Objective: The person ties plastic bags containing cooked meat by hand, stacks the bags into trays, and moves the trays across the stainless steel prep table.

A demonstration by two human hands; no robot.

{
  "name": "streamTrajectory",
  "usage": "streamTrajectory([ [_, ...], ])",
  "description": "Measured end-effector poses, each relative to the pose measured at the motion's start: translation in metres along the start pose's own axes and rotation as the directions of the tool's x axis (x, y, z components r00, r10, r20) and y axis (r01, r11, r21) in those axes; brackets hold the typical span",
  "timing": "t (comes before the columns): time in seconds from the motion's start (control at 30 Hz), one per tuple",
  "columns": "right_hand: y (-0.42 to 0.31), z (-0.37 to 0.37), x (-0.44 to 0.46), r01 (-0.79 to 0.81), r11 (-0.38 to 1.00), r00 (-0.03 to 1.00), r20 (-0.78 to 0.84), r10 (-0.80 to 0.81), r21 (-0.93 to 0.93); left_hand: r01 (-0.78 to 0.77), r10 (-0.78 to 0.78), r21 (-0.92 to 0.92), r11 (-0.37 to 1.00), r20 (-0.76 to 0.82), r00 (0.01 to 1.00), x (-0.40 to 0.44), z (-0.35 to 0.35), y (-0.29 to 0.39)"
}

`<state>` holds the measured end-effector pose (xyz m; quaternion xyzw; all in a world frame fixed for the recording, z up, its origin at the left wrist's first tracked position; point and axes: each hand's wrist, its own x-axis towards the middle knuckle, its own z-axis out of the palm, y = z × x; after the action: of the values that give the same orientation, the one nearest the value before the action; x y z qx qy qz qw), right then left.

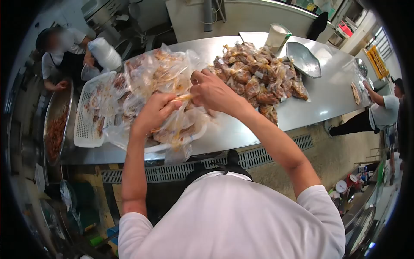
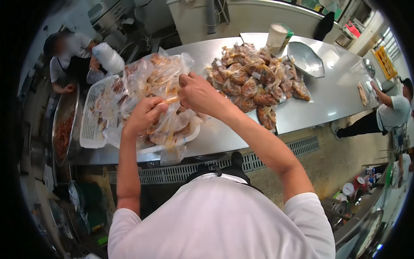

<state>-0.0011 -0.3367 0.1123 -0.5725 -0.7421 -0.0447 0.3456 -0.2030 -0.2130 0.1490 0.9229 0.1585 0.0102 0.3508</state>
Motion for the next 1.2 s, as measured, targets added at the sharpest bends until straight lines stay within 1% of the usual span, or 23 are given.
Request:
streamTrajectory([
  [0.03,0.005,-0.003,0.001,-0.091,0.992,0.995,-0.035,0.094,0.092,0.047,-0.106,-0.381,0.923,-0.137,0.985,-0.003,0.015,0.012],
  [0.07,0.011,-0.003,0.004,-0.123,0.981,0.98,-0.138,0.143,0.148,0.027,-0.254,-0.704,0.709,-0.22,0.942,-0.006,0.029,0.023],
  [0.1,0.011,-0.006,0.008,-0.116,0.982,0.98,-0.146,0.138,0.147,-0.168,-0.162,-0.821,0.545,-0.3,0.94,-0.006,0.055,0.045],
  [0.17,0.001,-0.019,0.014,-0.171,0.667,0.888,-0.18,0.424,0.726,-0.354,-0.09,-0.873,0.337,-0.404,0.91,0.012,0.085,0.065],
  [0.2,-0.001,-0.034,0.011,-0.219,0.359,0.915,0.063,0.399,0.907,-0.24,0.017,-0.885,0.4,-0.254,0.967,0.023,0.097,0.06],
  [0.23,0.005,-0.038,0.006,-0.22,0.358,0.918,0.069,0.39,0.908,-0.127,0.108,-0.873,0.472,-0.086,0.991,0.031,0.11,0.049],
  [0.27,0.01,-0.038,0.001,-0.226,0.333,0.934,0.106,0.343,0.915,-0.158,0.007,-0.965,0.21,-0.16,0.987,0.049,0.124,0.01],
  [0.37,0.02,-0.023,-0.007,-0.161,0.403,0.952,0.034,0.306,0.901,-0.448,0.152,-0.893,0.038,-0.438,0.886,0.067,0.073,-0.004],
  [0.43,0.025,-0.021,-0.016,-0.415,0.503,0.824,0.079,0.561,0.758,-0.319,-0.113,-0.779,0.54,-0.443,0.889,0.067,0.063,0.008],
  [0.47,0.024,-0.018,-0.021,-0.499,0.532,0.785,0.095,0.613,0.684,-0.316,-0.118,-0.78,0.541,-0.442,0.889,0.063,0.067,0.017],
  [0.53,0.017,-0.008,-0.031,-0.497,0.543,0.743,0.007,0.67,0.677,-0.147,-0.029,-0.223,0.964,-0.635,0.772,0.06,0.075,0.061],
  [0.57,0.014,-0.003,-0.035,-0.495,0.559,0.691,-0.088,0.718,0.665,-0.147,-0.029,-0.223,0.964,-0.635,0.772,0.063,0.084,0.066],
  [0.6,0.013,0.003,-0.04,-0.423,0.401,0.634,-0.051,0.772,0.812,-0.13,0.034,-0.082,0.988,-0.708,0.705,0.068,0.095,0.067],
  [0.7,0.021,0.012,-0.052,-0.406,0.495,0.649,-0.139,0.748,0.769,-0.083,0.165,0.144,0.986,-0.808,0.565,0.083,0.118,0.055],
  [0.8,0.027,0.001,-0.066,-0.449,0.327,0.642,0.046,0.765,0.832,-0.175,-0.071,-0.196,0.965,-0.834,0.547,0.097,0.125,0.05],
  [0.83,0.032,-0.007,-0.072,-0.451,0.328,0.644,0.048,0.763,0.83,-0.175,-0.073,-0.198,0.964,-0.836,0.544,0.103,0.125,0.045],
  [0.9,0.04,-0.02,-0.08,-0.338,0.318,0.817,0.108,0.567,0.886,-0.315,-0.145,-0.529,0.788,-0.657,0.74,0.111,0.127,0.028],
  [0.93,0.046,-0.023,-0.083,-0.354,0.281,0.79,0.125,0.6,0.892,-0.283,0.081,-0.161,0.945,-0.726,0.683,0.109,0.122,0.034],
  [0.97,0.049,-0.026,-0.087,-0.355,0.278,0.797,0.134,0.589,0.893,-0.274,0.072,-0.16,0.948,-0.733,0.676,0.106,0.12,0.043],
  [1.07,0.033,-0.04,-0.089,-0.504,0.664,0.723,-0.151,0.674,0.552,-0.299,0.046,-0.326,0.897,-0.604,0.795,0.096,0.119,0.072],
  [1.1,0.027,-0.038,-0.089,-0.498,0.666,0.732,-0.143,0.667,0.555,-0.293,0.037,-0.323,0.9,-0.613,0.79,0.098,0.118,0.068],
  [1.17,0.016,-0.032,-0.088,-0.436,0.822,0.754,-0.35,0.556,0.367,-0.162,-0.063,-0.412,0.897,-0.482,0.874,0.105,0.116,0.058],
  [1.2,0.019,-0.023,-0.087,-0.376,0.827,0.723,-0.426,0.544,0.418,-0.128,-0.1,-0.407,0.904,-0.495,0.863,0.108,0.118,0.06],
])
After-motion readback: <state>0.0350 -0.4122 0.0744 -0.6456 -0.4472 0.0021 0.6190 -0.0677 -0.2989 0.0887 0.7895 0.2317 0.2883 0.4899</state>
